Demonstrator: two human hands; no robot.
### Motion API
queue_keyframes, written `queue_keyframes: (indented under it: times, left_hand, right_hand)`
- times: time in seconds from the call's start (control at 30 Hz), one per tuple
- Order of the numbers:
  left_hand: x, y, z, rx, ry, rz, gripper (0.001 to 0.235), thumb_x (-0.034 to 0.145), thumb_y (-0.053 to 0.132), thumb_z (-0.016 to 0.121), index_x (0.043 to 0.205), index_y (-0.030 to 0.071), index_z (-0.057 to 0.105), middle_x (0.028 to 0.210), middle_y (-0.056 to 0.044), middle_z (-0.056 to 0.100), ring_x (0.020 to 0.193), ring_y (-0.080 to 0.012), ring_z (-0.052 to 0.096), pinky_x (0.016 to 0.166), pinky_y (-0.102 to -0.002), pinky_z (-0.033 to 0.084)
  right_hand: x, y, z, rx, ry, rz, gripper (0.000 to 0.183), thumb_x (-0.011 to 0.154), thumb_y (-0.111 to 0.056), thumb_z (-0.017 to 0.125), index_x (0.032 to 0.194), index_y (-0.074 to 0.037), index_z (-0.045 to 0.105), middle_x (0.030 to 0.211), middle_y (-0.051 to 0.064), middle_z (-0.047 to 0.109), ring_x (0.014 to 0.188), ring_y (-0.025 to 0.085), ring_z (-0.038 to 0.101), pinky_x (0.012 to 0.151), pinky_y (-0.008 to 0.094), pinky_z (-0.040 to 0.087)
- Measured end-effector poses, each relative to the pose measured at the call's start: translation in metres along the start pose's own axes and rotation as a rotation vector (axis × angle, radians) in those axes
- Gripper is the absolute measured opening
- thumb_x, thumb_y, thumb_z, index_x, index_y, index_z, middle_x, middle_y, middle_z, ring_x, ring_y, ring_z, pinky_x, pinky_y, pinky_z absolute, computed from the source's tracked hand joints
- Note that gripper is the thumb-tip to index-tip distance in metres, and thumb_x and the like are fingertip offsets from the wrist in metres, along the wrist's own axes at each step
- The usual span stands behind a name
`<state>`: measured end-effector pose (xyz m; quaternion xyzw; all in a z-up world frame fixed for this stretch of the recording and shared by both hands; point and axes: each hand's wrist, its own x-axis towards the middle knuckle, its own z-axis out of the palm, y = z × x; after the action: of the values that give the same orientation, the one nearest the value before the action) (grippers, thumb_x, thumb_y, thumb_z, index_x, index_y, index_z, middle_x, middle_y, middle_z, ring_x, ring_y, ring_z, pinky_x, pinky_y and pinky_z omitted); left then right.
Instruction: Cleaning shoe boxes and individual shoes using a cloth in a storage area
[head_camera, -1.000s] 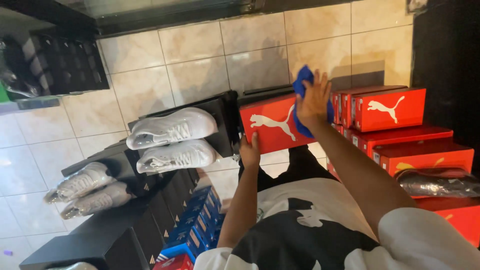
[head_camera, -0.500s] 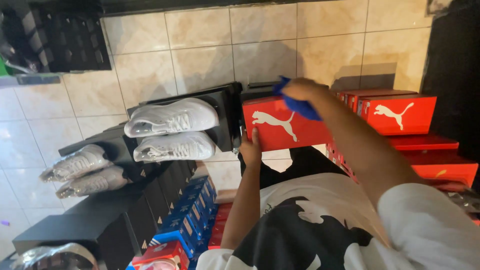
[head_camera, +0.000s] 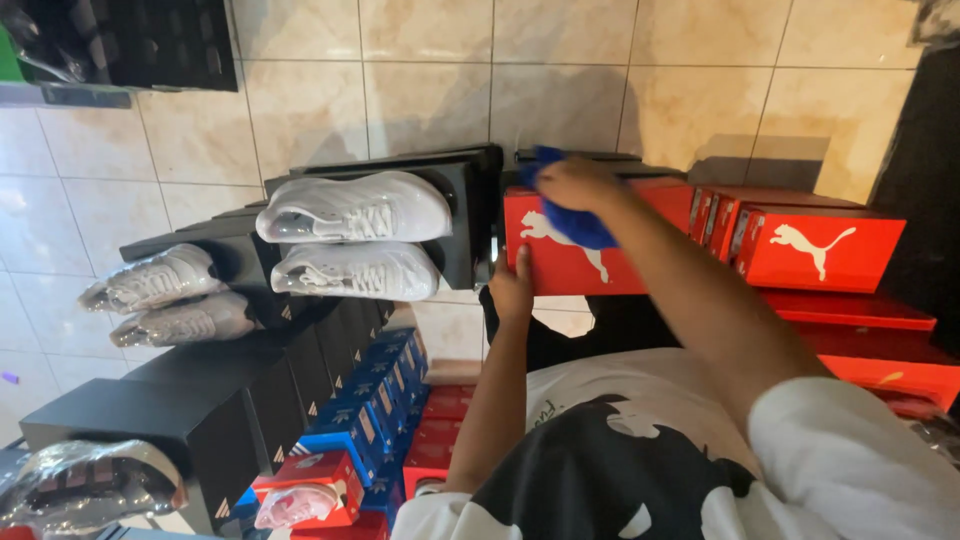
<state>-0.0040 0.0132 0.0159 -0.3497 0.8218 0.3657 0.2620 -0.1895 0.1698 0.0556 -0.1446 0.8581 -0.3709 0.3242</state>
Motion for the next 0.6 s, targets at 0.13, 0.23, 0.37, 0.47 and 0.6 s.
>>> queue_keyframes:
  times: [0.13, 0.23, 0.37, 0.47, 0.6]
  left_hand:
    - [-0.014, 0.022, -0.013, -0.007, -0.023, -0.034, 0.071, 0.097, 0.075, 0.040, 0.142, 0.023, 0.057, 0.108, -0.021, 0.075, 0.109, -0.0377, 0.071, 0.092, -0.049, 0.056]
    - [-0.017, 0.023, -0.016, -0.006, -0.016, -0.034, 0.071, 0.098, 0.072, 0.042, 0.144, 0.020, 0.056, 0.109, -0.023, 0.075, 0.109, -0.0384, 0.071, 0.091, -0.050, 0.056]
    - [-0.008, 0.009, -0.006, -0.051, 0.018, 0.049, 0.076, 0.098, 0.073, 0.041, 0.143, 0.014, 0.056, 0.106, -0.026, 0.074, 0.103, -0.0429, 0.071, 0.088, -0.054, 0.057]
    - [0.000, -0.011, 0.002, -0.040, 0.038, 0.143, 0.063, 0.104, 0.056, 0.044, 0.143, 0.007, 0.054, 0.106, -0.035, 0.070, 0.104, -0.0521, 0.068, 0.090, -0.062, 0.053]
    - [-0.002, -0.006, -0.004, -0.038, 0.019, 0.153, 0.064, 0.102, 0.064, 0.043, 0.137, 0.012, 0.059, 0.100, -0.027, 0.074, 0.100, -0.0454, 0.071, 0.086, -0.056, 0.056]
  right_hand:
    - [-0.063, 0.103, -0.019, -0.555, 0.341, 0.221, 0.026, 0.088, -0.041, 0.054, 0.088, -0.025, 0.075, 0.091, 0.001, 0.070, 0.094, 0.026, 0.067, 0.086, 0.038, 0.054]
    - [-0.078, 0.125, 0.006, -0.753, 0.893, -0.019, 0.009, 0.084, -0.028, 0.065, 0.084, -0.025, 0.073, 0.077, -0.003, 0.068, 0.072, 0.017, 0.071, 0.065, 0.028, 0.060]
    - [-0.081, 0.004, 0.065, -0.478, 0.673, -0.092, 0.055, 0.087, -0.015, 0.058, 0.138, 0.005, 0.060, 0.144, 0.024, 0.056, 0.133, 0.060, 0.041, 0.110, 0.072, 0.025]
    - [-0.107, -0.047, 0.115, -0.406, 0.523, -0.226, 0.061, 0.091, -0.018, 0.057, 0.149, 0.000, 0.049, 0.155, 0.022, 0.045, 0.143, 0.055, 0.032, 0.114, 0.066, 0.027]
    - [-0.149, 0.016, 0.100, -0.534, 0.440, -0.343, 0.063, 0.087, -0.029, 0.058, 0.145, -0.007, 0.056, 0.152, 0.016, 0.054, 0.143, 0.048, 0.040, 0.114, 0.063, 0.030]
